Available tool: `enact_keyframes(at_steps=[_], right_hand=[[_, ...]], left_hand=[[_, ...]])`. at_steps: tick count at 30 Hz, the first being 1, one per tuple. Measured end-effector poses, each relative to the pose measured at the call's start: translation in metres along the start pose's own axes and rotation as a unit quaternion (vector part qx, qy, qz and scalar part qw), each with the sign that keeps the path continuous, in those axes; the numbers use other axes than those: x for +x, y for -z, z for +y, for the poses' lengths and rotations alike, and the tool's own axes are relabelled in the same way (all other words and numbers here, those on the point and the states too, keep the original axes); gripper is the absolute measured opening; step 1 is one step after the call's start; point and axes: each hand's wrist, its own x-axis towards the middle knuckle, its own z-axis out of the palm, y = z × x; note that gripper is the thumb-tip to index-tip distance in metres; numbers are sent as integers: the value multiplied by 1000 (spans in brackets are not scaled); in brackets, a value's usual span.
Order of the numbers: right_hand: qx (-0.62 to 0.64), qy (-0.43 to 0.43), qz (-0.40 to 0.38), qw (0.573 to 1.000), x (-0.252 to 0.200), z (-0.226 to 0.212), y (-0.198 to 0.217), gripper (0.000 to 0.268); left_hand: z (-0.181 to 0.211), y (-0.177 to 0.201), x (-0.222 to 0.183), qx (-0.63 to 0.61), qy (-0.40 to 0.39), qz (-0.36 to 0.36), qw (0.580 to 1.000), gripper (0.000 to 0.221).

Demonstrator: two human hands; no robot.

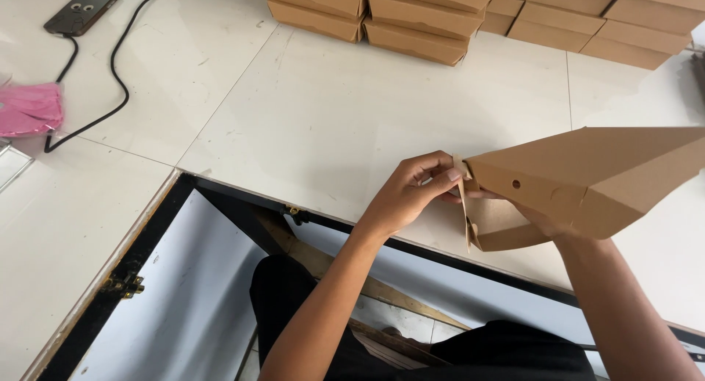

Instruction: Folding flat cardboard templates into boxes by bending sides and tucking tabs.

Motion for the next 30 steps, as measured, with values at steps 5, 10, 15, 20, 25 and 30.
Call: enact_keyframes(at_steps=[5, 10, 15, 20, 25, 30], right_hand=[[19, -12, -6, 1000, 5, 8, 0, 27], [37, -26, -23, 999, 12, 18, -5, 26], [54, -41, -47, 997, 20, 33, -13, 25], [70, -51, -64, 994, 38, 121, 0, 25], [89, -65, -67, 992, 23, 182, 0, 25], [104, -70, -68, 990, 15, 193, -4, 25]], left_hand=[[-7, 6, 4, 52, 28, 26, 998, 17], [0, 2, 2, 150, 65, 71, 984, 16], [11, -8, 3, 150, 68, 105, 981, 21], [14, -9, 1, 118, 41, 98, 987, 25], [12, -10, 2, 152, 33, 109, 982, 30], [18, -17, 0, 277, -9, 149, 949, 41]])
